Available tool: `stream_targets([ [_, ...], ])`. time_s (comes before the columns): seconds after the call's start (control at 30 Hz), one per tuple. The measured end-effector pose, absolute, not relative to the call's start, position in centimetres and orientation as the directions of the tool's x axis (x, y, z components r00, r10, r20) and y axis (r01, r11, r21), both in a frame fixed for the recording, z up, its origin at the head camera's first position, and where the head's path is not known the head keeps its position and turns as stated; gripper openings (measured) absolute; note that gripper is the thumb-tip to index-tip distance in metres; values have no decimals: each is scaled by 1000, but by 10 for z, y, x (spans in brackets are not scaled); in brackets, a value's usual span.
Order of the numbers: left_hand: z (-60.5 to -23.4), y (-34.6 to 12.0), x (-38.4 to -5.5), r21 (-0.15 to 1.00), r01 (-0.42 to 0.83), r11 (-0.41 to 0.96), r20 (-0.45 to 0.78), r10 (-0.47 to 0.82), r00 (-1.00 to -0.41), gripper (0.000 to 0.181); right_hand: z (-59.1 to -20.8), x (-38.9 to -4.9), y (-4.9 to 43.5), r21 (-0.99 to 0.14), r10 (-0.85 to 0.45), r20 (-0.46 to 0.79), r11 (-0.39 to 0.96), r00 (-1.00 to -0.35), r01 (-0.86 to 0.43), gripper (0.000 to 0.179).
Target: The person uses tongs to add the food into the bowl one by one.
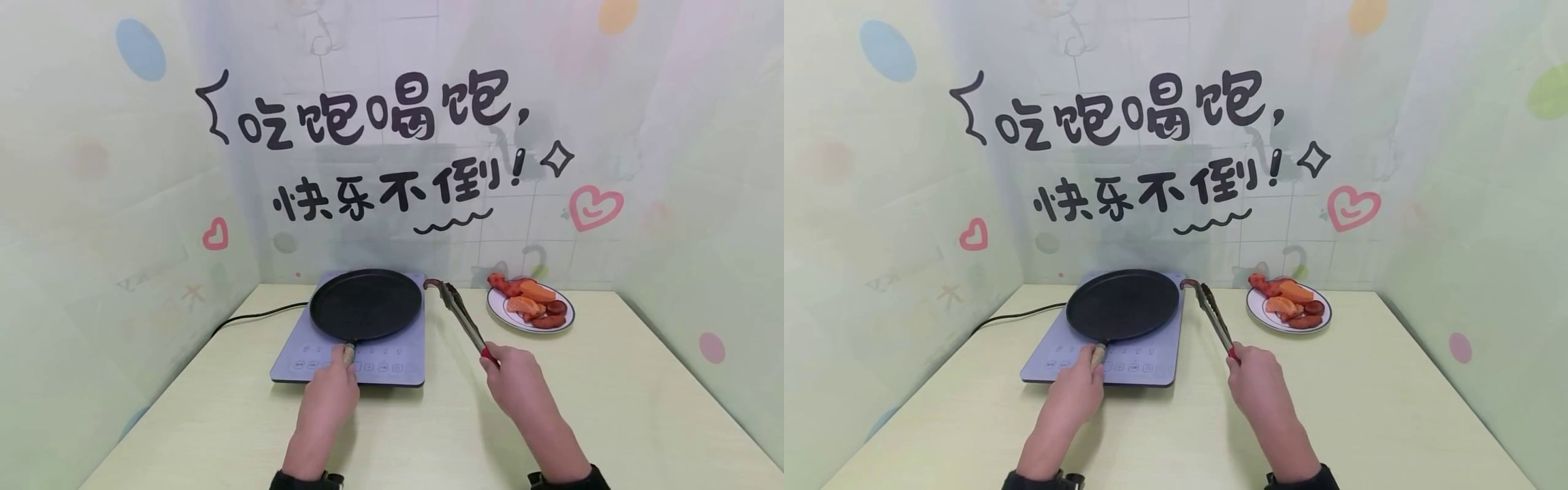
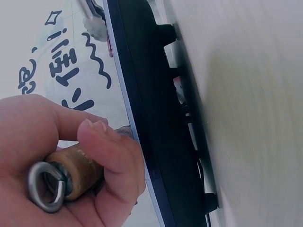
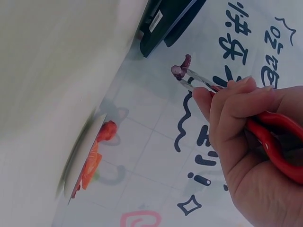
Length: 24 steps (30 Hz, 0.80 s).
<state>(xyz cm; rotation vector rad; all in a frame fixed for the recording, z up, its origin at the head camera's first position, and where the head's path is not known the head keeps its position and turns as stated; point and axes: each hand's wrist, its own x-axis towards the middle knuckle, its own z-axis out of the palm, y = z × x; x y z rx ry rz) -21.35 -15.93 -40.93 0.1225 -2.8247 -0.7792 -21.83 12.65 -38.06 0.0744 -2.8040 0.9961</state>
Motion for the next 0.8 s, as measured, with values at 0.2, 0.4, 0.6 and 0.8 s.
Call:
stream_targets([
  [0.2,-410,-159,-214,516,-27,856,179,-138,-974,51,-381,-217,114,-635,-11,173,763,-985,-120,39],
  [0.4,-410,-159,-214,516,-16,856,190,-133,-973,51,-382,-216,103,-640,-37,184,754,-982,-148,36],
  [0.6,-410,-159,-213,515,-6,857,201,-127,-971,49,-385,-216,93,-630,-56,189,759,-980,-165,34],
  [0.8,-409,-159,-213,513,-9,859,197,-127,-972,50,-390,-217,83,-610,-87,206,767,-975,-198,26],
])
